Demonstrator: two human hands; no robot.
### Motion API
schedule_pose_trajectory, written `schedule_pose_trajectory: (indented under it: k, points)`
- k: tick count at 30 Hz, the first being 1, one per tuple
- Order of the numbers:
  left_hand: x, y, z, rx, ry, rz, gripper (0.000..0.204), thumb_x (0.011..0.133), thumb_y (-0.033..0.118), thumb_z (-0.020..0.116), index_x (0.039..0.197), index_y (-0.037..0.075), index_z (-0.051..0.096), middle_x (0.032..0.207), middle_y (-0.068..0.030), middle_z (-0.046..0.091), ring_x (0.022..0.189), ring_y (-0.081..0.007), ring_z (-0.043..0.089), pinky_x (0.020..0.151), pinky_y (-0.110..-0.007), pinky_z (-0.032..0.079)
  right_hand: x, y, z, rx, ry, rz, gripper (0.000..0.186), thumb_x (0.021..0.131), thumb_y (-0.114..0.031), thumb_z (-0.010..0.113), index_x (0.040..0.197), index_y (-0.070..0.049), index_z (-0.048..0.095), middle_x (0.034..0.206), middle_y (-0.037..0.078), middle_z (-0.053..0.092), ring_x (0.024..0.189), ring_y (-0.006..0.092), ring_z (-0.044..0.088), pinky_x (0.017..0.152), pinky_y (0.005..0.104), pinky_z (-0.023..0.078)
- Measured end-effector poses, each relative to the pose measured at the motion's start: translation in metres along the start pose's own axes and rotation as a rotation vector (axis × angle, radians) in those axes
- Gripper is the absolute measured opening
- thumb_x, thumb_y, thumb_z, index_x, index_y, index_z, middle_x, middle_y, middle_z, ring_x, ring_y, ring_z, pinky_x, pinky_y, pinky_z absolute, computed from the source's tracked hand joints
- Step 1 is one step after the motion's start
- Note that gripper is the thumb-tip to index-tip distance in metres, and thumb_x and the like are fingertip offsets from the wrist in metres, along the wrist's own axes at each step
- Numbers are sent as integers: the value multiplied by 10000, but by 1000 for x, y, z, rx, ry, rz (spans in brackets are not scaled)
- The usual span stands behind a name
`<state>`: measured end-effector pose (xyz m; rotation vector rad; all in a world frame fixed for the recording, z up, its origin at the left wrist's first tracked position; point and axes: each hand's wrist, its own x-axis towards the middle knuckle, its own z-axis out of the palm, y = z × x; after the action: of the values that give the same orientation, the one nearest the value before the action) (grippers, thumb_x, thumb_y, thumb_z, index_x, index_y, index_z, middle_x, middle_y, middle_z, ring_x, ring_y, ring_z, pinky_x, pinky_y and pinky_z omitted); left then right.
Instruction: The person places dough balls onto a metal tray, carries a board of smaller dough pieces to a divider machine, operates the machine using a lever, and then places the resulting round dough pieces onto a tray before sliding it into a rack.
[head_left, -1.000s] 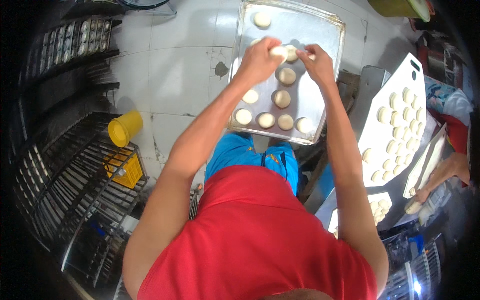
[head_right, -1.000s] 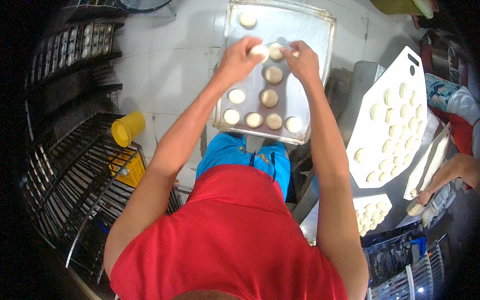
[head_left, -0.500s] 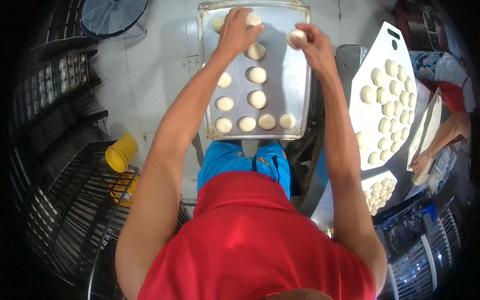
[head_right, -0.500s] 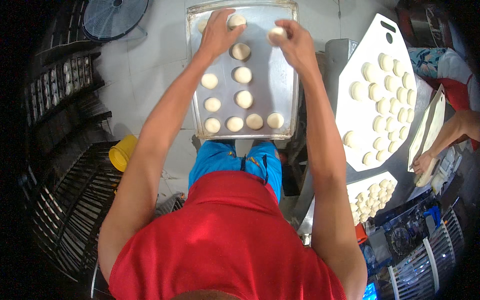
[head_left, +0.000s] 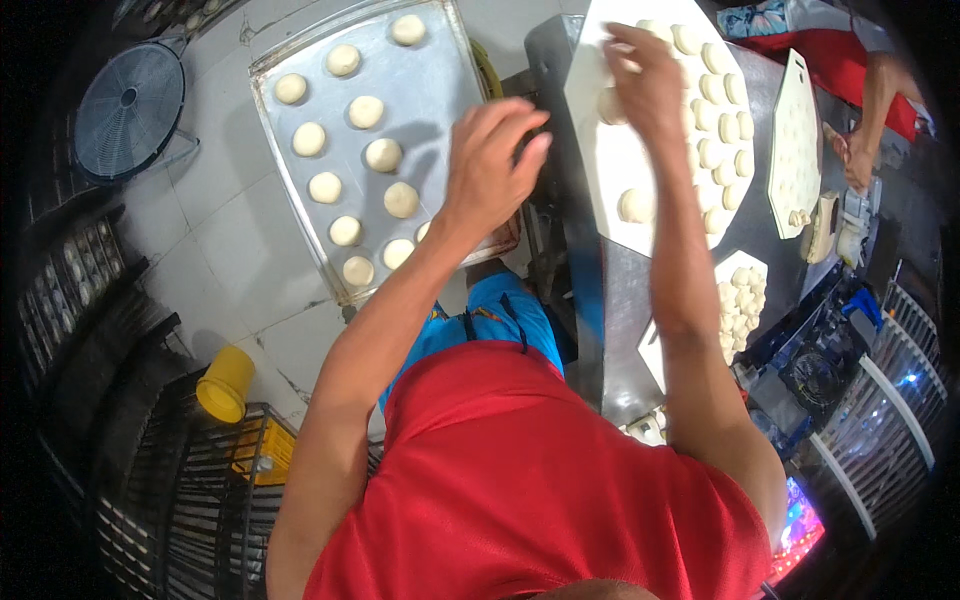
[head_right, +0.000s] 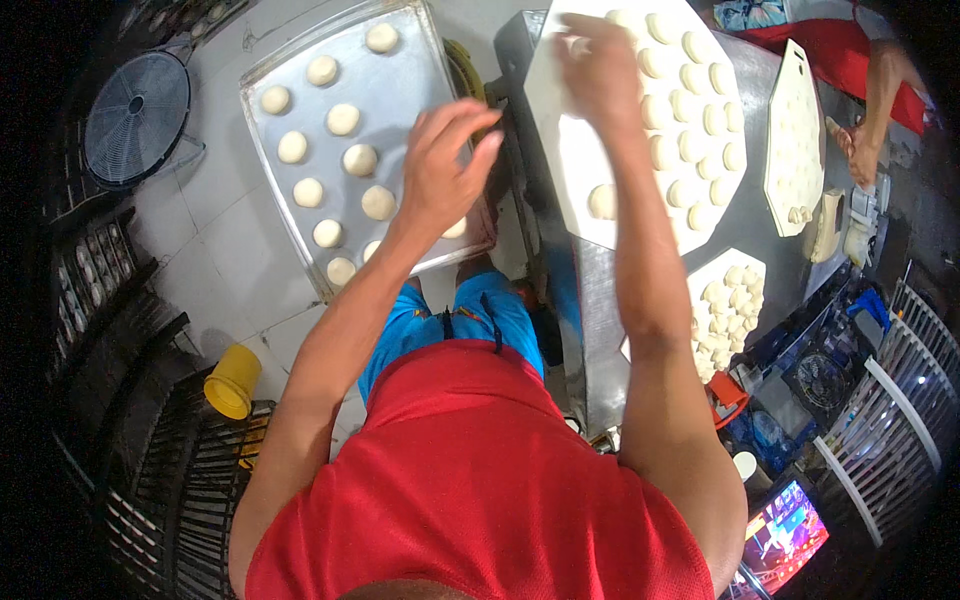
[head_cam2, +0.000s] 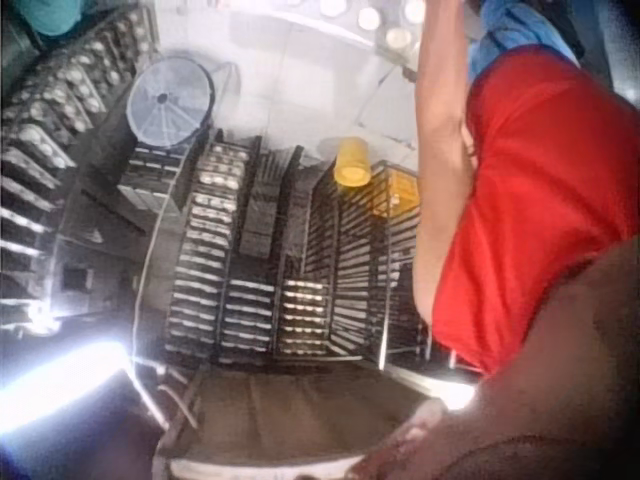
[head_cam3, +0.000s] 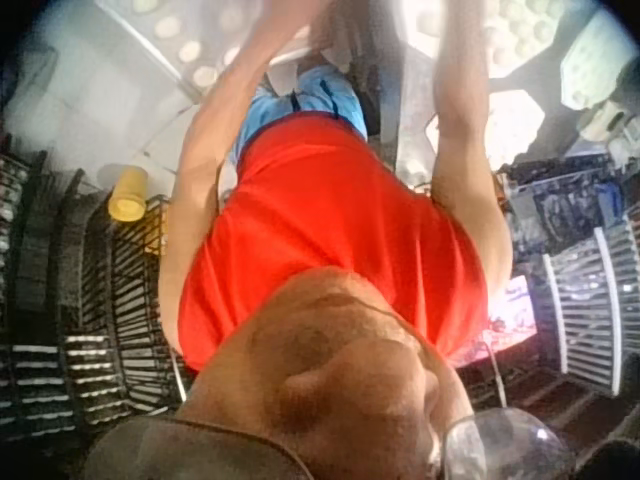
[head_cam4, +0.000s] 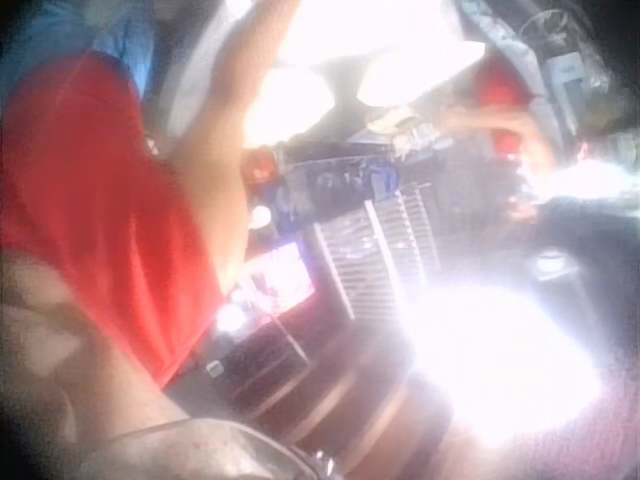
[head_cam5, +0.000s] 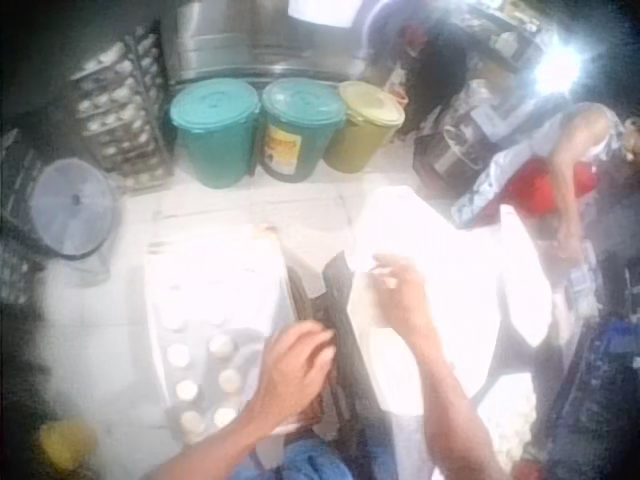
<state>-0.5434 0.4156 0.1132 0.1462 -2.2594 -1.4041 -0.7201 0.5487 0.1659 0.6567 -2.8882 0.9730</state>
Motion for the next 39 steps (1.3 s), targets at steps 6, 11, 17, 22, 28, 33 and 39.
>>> schedule_pose_trajectory:
  k: [6,11,17,22,28,33,39]
  points:
    - [68,35,80,334,-244,32,366,864,293,725,1131,49,668,1184,-120,590,1089,-309,531,944,-470,397,-22,72,-71,-376,-204,-58,375,823,-271,735,1053,22,687,1011,246,682,874,355,683,777,415,532]
    - [57,50,80,-28,-369,-178,408,832,254,763,1152,33,638,1075,-128,652,998,-305,621,873,-417,490,-20,88,-65,383,-164,282,488,871,-223,695,1271,4,533,945,126,645,845,219,668,752,320,535]
    - [-17,37,19,-36,-55,-246,412,827,221,803,1166,42,654,1067,-123,716,985,-192,672,846,-328,535,12,78,-50,-39,-284,111,642,853,-461,708,1269,18,614,983,209,705,891,265,707,802,357,554]
    - [-63,-28,-25,20,-67,-698,396,801,217,809,1110,6,680,1004,-159,730,851,-208,697,765,-329,555,9,71,-42,38,-344,292,631,774,-476,783,1154,11,653,806,122,691,761,212,683,675,326,537]
    - [-79,-72,-12,301,-223,-518,333,777,216,798,1020,-1,728,988,-217,685,930,-365,671,846,-439,536,-12,25,-53,222,-293,125,409,759,-375,814,974,-68,650,713,-11,589,590,55,463,524,214,332]
    - [-81,-67,-17,405,-257,-585,387,804,230,742,1103,-11,698,1072,-231,644,1056,-417,608,895,-481,510,-41,-34,21,343,-534,-144,368,774,-312,796,1022,-70,672,811,40,658,720,142,592,641,315,484]
    - [-118,-41,-59,275,-50,-430,408,816,206,756,1162,18,649,1210,-183,603,1094,-376,595,924,-458,498,-55,-48,155,-189,-787,-75,422,801,-343,748,1118,-68,697,1048,232,693,979,366,680,894,439,517]
